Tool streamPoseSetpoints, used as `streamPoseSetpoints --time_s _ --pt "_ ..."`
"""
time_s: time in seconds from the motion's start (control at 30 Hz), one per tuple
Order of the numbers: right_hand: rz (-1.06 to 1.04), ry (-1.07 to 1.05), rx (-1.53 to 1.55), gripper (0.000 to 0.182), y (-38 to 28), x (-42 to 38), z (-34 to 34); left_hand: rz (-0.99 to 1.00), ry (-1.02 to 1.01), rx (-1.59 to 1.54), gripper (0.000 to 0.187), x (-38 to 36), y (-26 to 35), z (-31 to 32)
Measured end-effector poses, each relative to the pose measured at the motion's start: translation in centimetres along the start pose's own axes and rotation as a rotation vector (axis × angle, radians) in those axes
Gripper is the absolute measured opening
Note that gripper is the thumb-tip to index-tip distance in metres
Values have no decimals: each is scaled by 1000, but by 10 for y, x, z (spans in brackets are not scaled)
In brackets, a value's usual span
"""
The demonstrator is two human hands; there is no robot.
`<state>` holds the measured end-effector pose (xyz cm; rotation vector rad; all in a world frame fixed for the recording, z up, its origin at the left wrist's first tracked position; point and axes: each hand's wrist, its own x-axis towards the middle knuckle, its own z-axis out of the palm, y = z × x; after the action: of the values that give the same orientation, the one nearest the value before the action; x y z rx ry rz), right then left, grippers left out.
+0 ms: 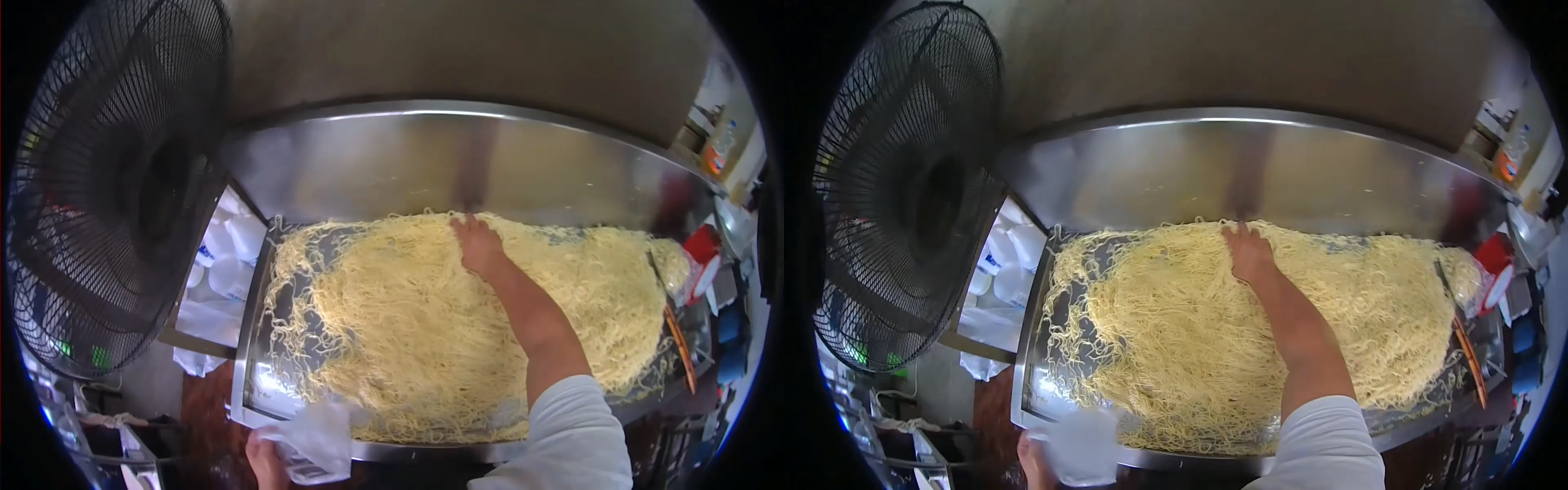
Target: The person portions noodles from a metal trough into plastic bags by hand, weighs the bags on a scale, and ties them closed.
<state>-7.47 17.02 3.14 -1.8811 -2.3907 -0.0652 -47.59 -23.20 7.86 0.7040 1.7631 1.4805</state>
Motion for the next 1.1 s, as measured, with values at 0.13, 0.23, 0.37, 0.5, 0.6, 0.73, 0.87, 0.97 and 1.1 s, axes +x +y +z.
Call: streamPoseSetpoints --time_s 0.13,0.23,0.37,0.5,0.6,0.73,0.87,0.97,1.1 --pt "91 -188 148 52 -44 27 19 -233 8 166 32 -38 -36 -18" --pt "90 -128 311 40 -49 1 3 -168 -141 235 23 -38 -33 0" --pt "73 2 1111 41 -39 -18 -97 18 -309 365 12 -8 -46 -2" --pt "-112 449 1219 32 -34 -15 -242 -83 -244 -83 7 17 -29 13" --pt "-162 506 1595 24 -33 -22 -341 -81 -329 -159 9 28 -17 18" --pt "-21 605 1187 30 -16 -40 -399 -94 -346 -150 8 31 -12 25" --pt "192 410 477 35 30 -64 -331 -93 -361 -170 6 38 -31 19" --pt "278 24 114 38 42 -99 -207 -91 -387 -173 5 36 -37 14" --pt "283 -332 44 43 -4 -168 -38 -112 -403 -74 5 18 -27 19"
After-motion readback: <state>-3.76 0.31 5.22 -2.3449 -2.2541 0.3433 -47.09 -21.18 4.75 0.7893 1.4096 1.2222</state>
